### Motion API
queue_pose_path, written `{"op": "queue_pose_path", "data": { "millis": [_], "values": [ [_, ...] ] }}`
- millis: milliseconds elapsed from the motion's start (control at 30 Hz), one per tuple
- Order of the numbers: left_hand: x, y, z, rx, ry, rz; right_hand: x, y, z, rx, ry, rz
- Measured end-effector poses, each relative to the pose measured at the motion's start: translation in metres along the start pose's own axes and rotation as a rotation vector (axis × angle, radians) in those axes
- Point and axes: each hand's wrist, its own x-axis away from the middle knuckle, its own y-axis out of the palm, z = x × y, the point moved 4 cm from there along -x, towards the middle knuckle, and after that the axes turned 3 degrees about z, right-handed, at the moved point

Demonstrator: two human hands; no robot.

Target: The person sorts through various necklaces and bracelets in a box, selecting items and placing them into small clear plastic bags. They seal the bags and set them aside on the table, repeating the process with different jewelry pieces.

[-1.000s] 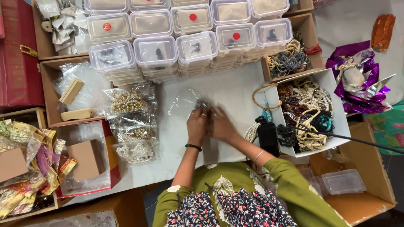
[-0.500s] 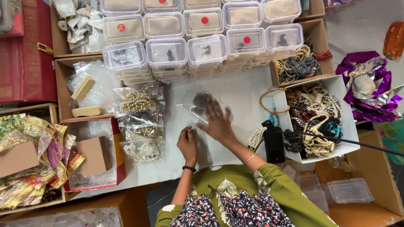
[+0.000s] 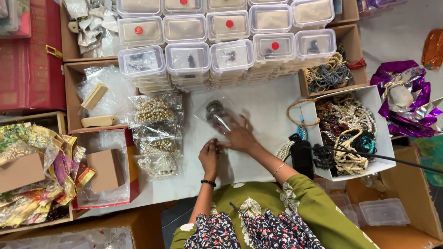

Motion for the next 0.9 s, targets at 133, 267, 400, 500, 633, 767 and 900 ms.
{"op": "queue_pose_path", "data": {
  "millis": [133, 267, 400, 500, 633, 767, 900],
  "values": [
    [0.004, -0.006, 0.023, -0.115, 0.108, 0.05, 0.018, 0.009, 0.012, 0.015, -0.005, 0.458],
    [0.008, -0.002, 0.072, -0.574, 0.746, 0.17, 0.055, 0.032, 0.024, -0.043, -0.014, 0.539],
    [-0.047, 0.007, 0.054, -1.049, 1.13, 0.22, 0.093, 0.034, 0.028, -0.162, 0.085, 0.623],
    [-0.064, 0.008, 0.062, -1.131, 1.326, 0.154, 0.111, 0.041, 0.037, -0.205, 0.138, 0.696],
    [-0.062, 0.016, 0.09, -1.165, 1.372, 0.117, 0.115, 0.041, 0.052, -0.242, 0.206, 0.731],
    [-0.032, 0.027, 0.147, -1.069, 1.274, 0.055, 0.098, 0.03, 0.071, -0.601, 0.31, 0.741],
    [-0.039, 0.022, 0.135, -0.38, 0.959, -0.379, 0.067, 0.023, 0.082, -1.114, 0.352, 0.664]
  ]
}}
